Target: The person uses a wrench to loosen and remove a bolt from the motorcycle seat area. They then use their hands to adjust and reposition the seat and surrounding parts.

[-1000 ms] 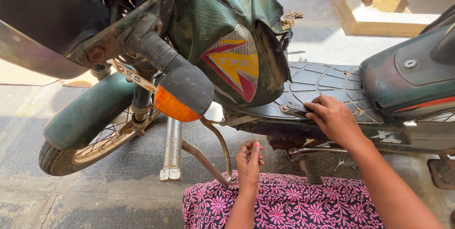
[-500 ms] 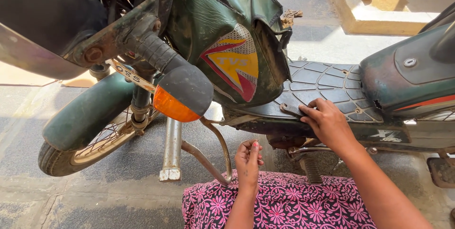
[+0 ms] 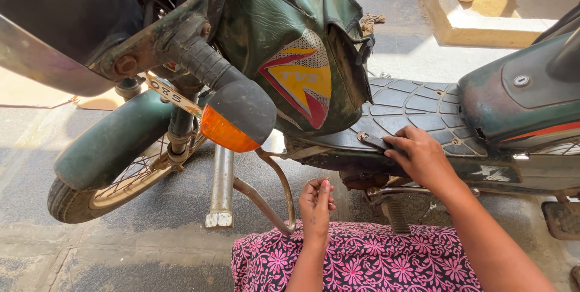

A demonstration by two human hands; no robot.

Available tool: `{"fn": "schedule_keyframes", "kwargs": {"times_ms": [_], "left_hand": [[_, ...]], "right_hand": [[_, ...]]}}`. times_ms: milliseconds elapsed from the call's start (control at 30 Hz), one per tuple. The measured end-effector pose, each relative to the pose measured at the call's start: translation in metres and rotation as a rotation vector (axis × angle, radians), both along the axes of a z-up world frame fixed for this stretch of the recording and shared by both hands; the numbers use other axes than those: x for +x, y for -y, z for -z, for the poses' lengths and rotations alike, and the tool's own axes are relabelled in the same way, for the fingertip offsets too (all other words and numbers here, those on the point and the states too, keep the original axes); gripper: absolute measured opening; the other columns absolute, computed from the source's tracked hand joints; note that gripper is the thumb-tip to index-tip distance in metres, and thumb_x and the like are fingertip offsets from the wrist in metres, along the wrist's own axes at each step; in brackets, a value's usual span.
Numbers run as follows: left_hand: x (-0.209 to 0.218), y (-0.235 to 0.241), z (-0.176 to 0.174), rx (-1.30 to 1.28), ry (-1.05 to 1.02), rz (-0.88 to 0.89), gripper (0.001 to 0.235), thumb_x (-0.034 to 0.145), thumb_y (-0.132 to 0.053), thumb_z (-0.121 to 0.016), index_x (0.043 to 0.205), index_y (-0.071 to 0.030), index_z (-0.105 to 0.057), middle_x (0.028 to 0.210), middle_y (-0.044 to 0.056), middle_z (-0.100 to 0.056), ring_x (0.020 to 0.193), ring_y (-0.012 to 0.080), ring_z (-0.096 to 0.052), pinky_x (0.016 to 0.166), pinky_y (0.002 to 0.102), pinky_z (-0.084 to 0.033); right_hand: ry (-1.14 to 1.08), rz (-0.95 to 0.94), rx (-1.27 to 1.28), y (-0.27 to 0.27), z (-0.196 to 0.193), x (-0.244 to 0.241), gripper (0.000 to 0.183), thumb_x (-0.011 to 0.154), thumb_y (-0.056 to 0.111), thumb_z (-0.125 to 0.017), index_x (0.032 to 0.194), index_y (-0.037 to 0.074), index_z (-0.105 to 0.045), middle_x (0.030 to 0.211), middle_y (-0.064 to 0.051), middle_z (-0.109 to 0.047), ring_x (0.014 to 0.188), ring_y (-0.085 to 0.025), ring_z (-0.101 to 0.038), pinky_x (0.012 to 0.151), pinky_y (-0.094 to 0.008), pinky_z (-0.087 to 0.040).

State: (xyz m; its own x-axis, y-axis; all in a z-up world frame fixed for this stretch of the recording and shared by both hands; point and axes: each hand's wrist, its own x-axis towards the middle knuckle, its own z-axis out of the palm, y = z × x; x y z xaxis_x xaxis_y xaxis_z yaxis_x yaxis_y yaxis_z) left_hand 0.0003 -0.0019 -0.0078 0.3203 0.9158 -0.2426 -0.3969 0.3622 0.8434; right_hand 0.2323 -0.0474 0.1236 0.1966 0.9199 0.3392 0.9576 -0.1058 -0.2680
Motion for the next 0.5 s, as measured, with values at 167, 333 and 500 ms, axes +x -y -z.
{"fn": "schedule_keyframes", "kwargs": {"times_ms": [167,333,500], "left_hand": [[-0.0021,-0.0002,-0.0056,-0.012,-0.028,0.013,0.023,0.099,-0.027,-0.065,0.109,-0.006,-0.069,0.088,0.0,-0.067,0.069,0.0045,-0.056,0.059,0.022,-0.05],[-0.0026,-0.0005,-0.0059,-0.015,-0.021,0.017,0.024,0.098,-0.028,-0.066,0.109,-0.007,-0.068,0.089,0.0,-0.066,0.07,0.0043,-0.055,0.059,0.022,-0.05],[-0.0025,-0.0003,-0.005,0.007,-0.012,0.006,0.024,0.098,-0.027,-0.066,0.108,-0.006,-0.069,0.088,0.0,-0.066,0.07,0.0046,-0.055,0.059,0.022,-0.05]], "right_hand": [[-0.016,0.038,-0.069,-0.0066,-0.002,0.0,0.031,0.082,0.024,-0.078,0.113,0.017,-0.079,0.1,-0.007,-0.068,0.094,-0.03,-0.066,0.08,-0.043,-0.054],[-0.028,0.037,-0.098,-0.0052,-0.0047,0.0011,0.033,0.082,0.025,-0.079,0.113,0.017,-0.079,0.102,-0.007,-0.069,0.092,-0.031,-0.067,0.08,-0.043,-0.054],[-0.052,0.077,-0.149,-0.0023,-0.0088,0.001,0.035,0.081,0.027,-0.08,0.114,0.018,-0.079,0.101,-0.006,-0.069,0.092,-0.03,-0.068,0.081,-0.043,-0.054]]}}
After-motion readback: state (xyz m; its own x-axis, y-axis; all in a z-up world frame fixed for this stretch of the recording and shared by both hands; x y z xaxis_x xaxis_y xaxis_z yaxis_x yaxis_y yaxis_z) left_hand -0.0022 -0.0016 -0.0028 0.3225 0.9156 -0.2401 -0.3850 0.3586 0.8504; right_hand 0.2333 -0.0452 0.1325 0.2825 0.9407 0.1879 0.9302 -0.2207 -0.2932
